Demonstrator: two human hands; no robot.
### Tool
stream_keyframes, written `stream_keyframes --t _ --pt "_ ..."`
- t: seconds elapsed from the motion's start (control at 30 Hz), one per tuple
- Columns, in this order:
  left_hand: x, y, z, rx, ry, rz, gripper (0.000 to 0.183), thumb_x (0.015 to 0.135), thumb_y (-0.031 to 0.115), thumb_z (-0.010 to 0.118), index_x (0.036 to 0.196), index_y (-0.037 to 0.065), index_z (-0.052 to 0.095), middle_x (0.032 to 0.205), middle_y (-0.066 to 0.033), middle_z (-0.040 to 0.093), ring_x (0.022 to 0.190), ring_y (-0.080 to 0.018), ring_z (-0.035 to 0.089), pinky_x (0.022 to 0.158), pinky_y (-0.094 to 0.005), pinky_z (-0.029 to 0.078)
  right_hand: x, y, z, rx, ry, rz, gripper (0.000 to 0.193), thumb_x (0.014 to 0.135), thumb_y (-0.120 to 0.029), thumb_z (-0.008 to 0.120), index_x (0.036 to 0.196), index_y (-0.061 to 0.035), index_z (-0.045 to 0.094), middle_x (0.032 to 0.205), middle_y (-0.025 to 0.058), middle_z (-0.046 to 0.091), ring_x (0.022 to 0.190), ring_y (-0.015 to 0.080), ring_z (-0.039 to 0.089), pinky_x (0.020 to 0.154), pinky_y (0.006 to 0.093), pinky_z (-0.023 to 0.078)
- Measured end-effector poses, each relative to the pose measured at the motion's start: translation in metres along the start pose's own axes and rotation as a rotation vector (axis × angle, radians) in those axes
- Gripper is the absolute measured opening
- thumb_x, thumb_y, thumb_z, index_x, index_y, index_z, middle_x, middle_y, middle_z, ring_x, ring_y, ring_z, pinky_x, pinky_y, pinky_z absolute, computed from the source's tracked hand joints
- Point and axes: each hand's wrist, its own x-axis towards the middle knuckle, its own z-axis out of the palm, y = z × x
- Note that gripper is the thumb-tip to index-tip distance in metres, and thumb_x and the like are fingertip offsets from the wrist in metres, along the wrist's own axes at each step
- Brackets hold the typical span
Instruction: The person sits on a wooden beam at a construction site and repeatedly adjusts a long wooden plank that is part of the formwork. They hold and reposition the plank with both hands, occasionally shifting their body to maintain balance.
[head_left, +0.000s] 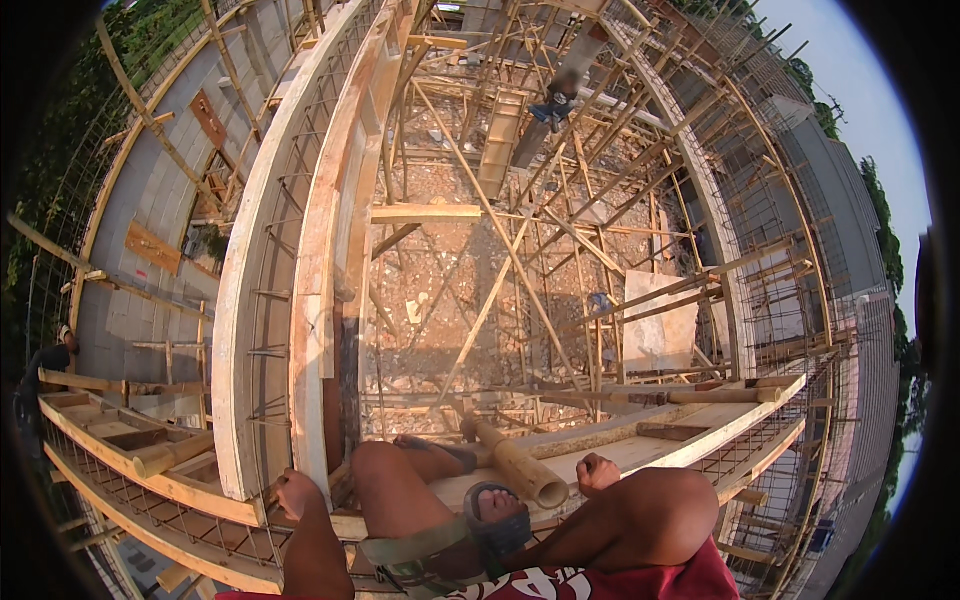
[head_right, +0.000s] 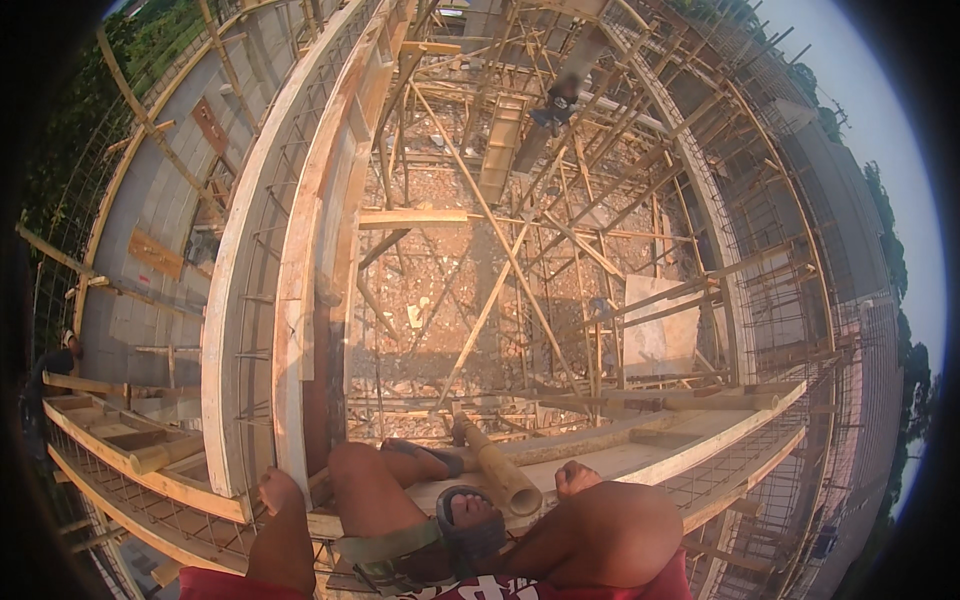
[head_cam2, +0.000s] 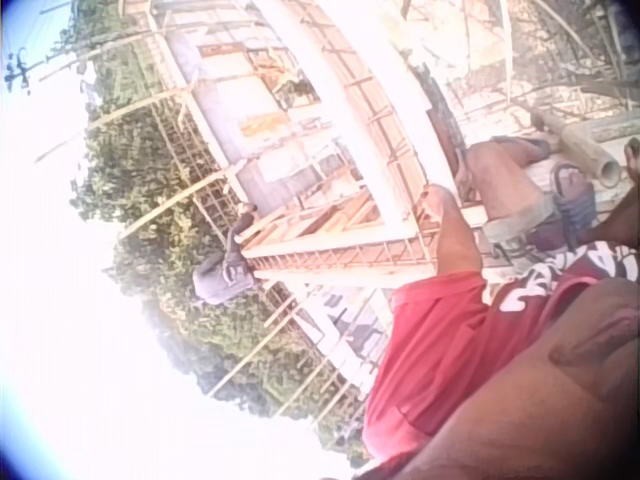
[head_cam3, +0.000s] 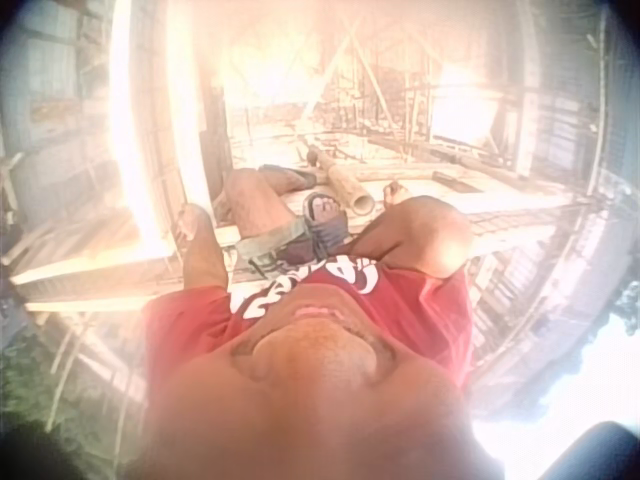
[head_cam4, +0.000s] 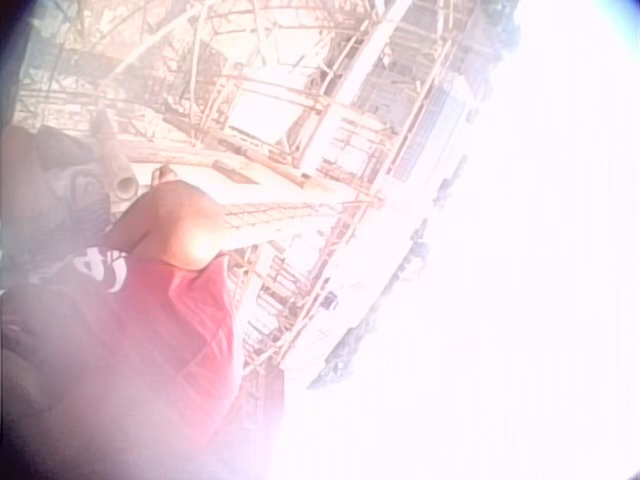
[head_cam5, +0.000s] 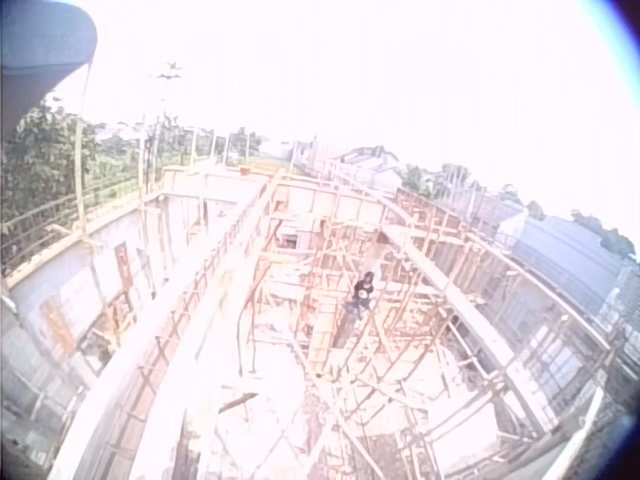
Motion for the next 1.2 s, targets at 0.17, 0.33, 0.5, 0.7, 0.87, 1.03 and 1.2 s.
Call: stream_keyframes --t 0.17,0.33,0.5,0.7,0.87,1.03,1.2 --pt "0.001 -0.001 0.002 -0.001 0.016 0.003 0.053 0.097 0.042 0.037 0.127 0.012 0.070 0.126 -0.0159 0.070 0.119 -0.0367 0.063 0.105 -0.0551 0.040 0.000 0.001 0.002 0.001 0.025 -0.017 0.024 0.087 -0.030 0.065 0.088 -0.0074 0.073 0.083 0.0197 0.073 0.079 0.0409 0.071 0.077 0.0509 0.056" --pt "0.002 -0.002 0.002 -0.007 0.011 0.014 0.053 0.097 0.042 0.037 0.126 0.012 0.070 0.125 -0.0162 0.070 0.118 -0.0369 0.064 0.104 -0.0552 0.040 0.000 0.002 0.002 -0.007 0.017 -0.027 0.024 0.087 -0.030 0.065 0.088 -0.0072 0.073 0.083 0.0200 0.072 0.080 0.0412 0.070 0.076 0.0512 0.056" --pt "0.004 -0.004 0.001 -0.021 -0.027 0.038 0.054 0.098 0.042 0.037 0.126 0.009 0.068 0.130 -0.0205 0.065 0.123 -0.0408 0.060 0.101 -0.0602 0.042 0.000 0.000 -0.001 0.012 0.024 -0.043 0.025 0.087 -0.030 0.065 0.088 -0.0071 0.073 0.082 0.0198 0.072 0.079 0.0416 0.070 0.076 0.0517 0.055" --pt "0.009 -0.008 0.005 -0.015 -0.031 0.027 0.053 0.098 0.043 0.037 0.126 0.010 0.068 0.130 -0.0197 0.066 0.122 -0.0411 0.061 0.101 -0.0596 0.042 0.001 0.006 0.006 -0.003 0.034 -0.045 0.024 0.087 -0.031 0.065 0.088 -0.0078 0.073 0.082 0.0190 0.072 0.080 0.0413 0.070 0.077 0.0512 0.055" --pt "0.012 -0.008 0.008 -0.034 -0.029 0.007 0.053 0.097 0.045 0.039 0.129 0.012 0.067 0.130 -0.0191 0.066 0.121 -0.0408 0.061 0.102 -0.0588 0.042 0.000 0.002 0.005 0.002 0.023 0.016 0.025 0.086 -0.032 0.065 0.088 -0.0083 0.074 0.084 0.0188 0.073 0.081 0.0403 0.071 0.078 0.0499 0.056" --pt "0.013 -0.009 0.011 -0.073 -0.001 0.006 0.053 0.097 0.045 0.040 0.128 0.012 0.068 0.129 -0.0190 0.067 0.121 -0.0410 0.061 0.101 -0.0592 0.042 -0.001 0.006 0.009 -0.016 0.043 0.027 0.025 0.086 -0.032 0.065 0.088 -0.0085 0.074 0.084 0.0180 0.073 0.082 0.0396 0.071 0.079 0.0490 0.056" --pt "0.006 -0.005 0.007 -0.037 -0.011 0.001 0.052 0.097 0.042 0.038 0.126 0.012 0.069 0.127 -0.0172 0.068 0.118 -0.0387 0.063 0.102 -0.0569 0.042 0.001 -0.006 -0.002 -0.003 0.006 0.047 0.025 0.086 -0.032 0.065 0.088 -0.0085 0.075 0.084 0.0181 0.073 0.081 0.0395 0.071 0.078 0.0487 0.056"
